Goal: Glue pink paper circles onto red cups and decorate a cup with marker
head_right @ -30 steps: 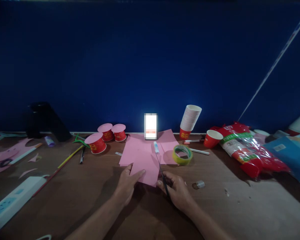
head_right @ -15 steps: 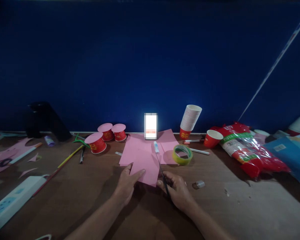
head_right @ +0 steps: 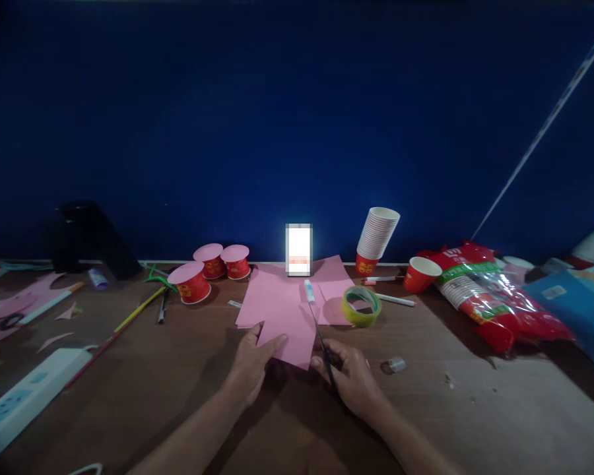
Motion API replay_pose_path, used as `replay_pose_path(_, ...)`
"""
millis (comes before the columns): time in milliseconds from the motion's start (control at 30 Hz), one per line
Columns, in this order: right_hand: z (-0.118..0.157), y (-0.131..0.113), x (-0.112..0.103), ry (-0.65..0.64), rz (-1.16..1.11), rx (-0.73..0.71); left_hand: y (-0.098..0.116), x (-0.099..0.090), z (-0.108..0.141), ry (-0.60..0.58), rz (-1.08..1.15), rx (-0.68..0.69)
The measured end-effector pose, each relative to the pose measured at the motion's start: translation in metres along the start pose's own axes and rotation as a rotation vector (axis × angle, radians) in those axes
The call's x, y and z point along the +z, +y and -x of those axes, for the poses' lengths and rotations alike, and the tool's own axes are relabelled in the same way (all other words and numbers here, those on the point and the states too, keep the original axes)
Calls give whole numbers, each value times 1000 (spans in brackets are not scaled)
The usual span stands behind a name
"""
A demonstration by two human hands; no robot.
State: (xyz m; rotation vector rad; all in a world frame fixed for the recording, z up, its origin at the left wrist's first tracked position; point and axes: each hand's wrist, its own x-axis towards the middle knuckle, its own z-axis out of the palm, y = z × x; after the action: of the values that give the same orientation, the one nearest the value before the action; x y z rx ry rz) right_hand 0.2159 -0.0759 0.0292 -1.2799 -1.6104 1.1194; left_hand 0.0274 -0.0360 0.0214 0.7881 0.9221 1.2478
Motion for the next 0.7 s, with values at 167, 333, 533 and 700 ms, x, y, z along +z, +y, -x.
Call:
replay_pose_path(167,0,3,0,1,-9,5,-1,1,1,-5,9,-2)
replay_pose_path(333,-1,3,0,5,13,-11,-1,0,0,-12,22,10)
replay_pose_path(533,-1,1,-1,3,17,28,-1,-2,-3,19,-10,15)
replay_pose_path(700,0,-2,0,9,42,33,-3,-3,-4,22,-9,26)
